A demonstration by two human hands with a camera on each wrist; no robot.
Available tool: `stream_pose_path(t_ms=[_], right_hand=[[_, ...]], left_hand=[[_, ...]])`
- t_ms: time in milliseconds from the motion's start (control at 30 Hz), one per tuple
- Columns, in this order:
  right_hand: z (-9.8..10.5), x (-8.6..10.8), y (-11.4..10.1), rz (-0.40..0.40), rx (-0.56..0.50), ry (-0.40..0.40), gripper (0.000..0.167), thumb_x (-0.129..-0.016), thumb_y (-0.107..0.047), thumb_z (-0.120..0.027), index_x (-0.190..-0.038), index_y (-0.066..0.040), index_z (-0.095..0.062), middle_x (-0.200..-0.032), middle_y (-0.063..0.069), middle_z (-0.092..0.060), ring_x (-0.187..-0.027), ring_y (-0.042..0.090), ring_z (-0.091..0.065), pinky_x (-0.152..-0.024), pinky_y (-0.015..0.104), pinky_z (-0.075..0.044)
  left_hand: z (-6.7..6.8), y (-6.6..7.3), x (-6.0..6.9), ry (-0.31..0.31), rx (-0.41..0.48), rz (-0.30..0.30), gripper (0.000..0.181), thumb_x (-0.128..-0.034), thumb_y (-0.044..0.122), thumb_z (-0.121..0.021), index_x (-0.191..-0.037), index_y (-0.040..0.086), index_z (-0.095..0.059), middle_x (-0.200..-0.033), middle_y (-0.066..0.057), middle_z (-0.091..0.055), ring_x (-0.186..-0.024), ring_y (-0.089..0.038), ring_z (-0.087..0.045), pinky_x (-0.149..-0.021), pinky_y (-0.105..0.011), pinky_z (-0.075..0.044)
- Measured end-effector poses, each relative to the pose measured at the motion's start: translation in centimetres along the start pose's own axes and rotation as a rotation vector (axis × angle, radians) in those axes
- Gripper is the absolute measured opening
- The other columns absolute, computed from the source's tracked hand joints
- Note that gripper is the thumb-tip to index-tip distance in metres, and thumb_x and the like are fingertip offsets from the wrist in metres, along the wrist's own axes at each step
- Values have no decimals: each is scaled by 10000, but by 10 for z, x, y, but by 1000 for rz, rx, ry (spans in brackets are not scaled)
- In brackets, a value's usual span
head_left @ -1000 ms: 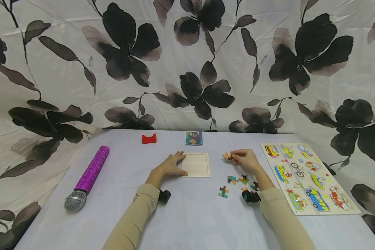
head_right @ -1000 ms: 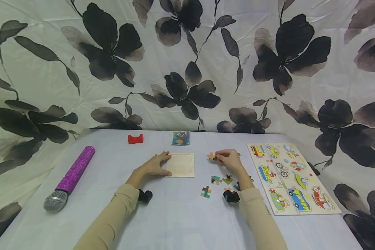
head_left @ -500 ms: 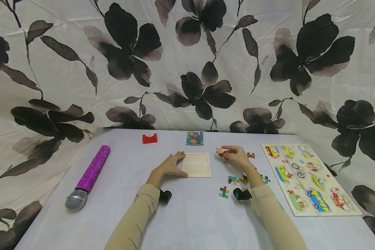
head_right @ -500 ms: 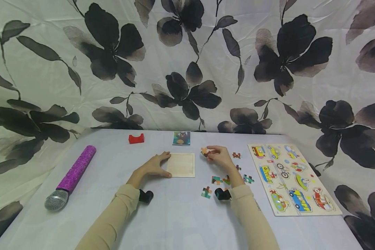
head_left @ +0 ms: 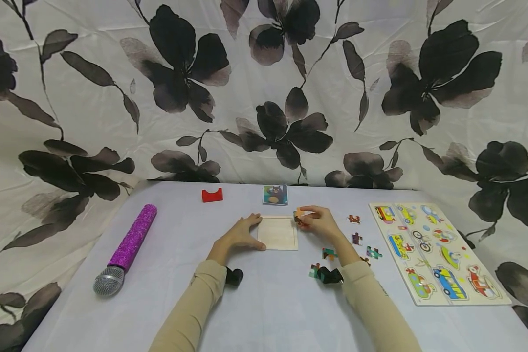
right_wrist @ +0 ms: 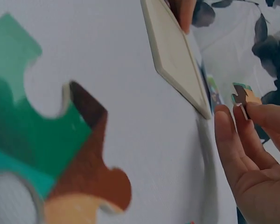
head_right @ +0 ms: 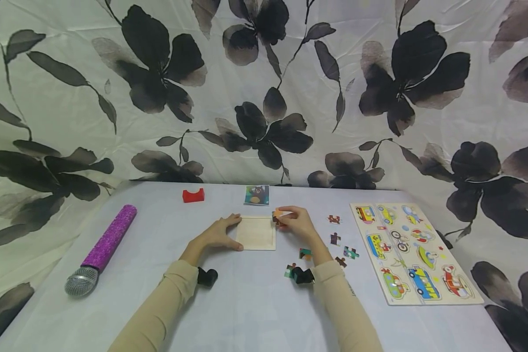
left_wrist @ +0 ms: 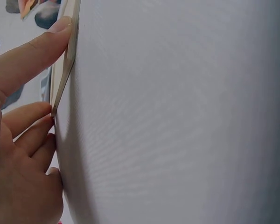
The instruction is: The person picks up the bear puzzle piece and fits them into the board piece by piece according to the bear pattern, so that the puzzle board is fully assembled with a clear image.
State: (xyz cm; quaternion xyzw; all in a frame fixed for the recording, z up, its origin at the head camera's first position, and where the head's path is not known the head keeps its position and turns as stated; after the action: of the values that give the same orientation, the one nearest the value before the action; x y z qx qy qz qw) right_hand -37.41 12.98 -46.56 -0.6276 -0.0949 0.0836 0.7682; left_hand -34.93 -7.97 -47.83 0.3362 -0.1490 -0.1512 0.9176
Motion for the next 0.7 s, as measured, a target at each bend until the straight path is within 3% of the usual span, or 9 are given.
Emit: stream_pose_path(t_ms=[233,367,600,700], right_hand=[[-14,-1,-1,1,-50,-62,437,-927,46,-500,-1358,74,-431,-977,218,-606,-712,161,-668,-669,323,-575],[-24,-2,-4,40,16,-108,453,-909,74,-480,-1358,82,-424,-978,206,-546,-666,132,-636,-617,269,-563],[-54,5,-22,196,376,-280,320,-881,40,-565,-1198,80,-587,-891,193,-640,-680,140,-580,-576,235,-482],[-68,6,-24,200,498,-340,224,-881,9,-605,-1103,16,-637,-849,124,-661,-700,120,-562,-606,222,-458]], left_hand=[[0,0,0,7,9,-1,928,-677,316,-838,-1433,35,-379,-1525,-121,-279,-1415,-390,-144,-1124,-551,-134],[0,0,-1,9,18,-3,927,-675,308,-841,-1432,32,-381,-1525,-119,-281,-1417,-387,-137,-1127,-546,-129],[-1,0,-1,-6,4,-11,915,-690,317,-829,-1432,26,-378,-1525,-120,-280,-1426,-335,-149,-1132,-536,-114],[-1,0,-1,-2,0,-21,913,-688,306,-833,-1427,15,-381,-1521,-127,-288,-1425,-327,-160,-1137,-525,-111]])
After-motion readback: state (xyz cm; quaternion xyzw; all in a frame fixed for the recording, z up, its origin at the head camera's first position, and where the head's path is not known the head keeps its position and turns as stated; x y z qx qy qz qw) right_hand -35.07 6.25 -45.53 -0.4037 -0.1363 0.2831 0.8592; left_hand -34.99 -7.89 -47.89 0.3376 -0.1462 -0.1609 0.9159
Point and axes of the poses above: each hand's wrist, its own x-axis away from the middle knuckle, its own z-axis out of the back of the hand, y = z × x, the point moved 9 cm from there along -x, towards the middle knuckle
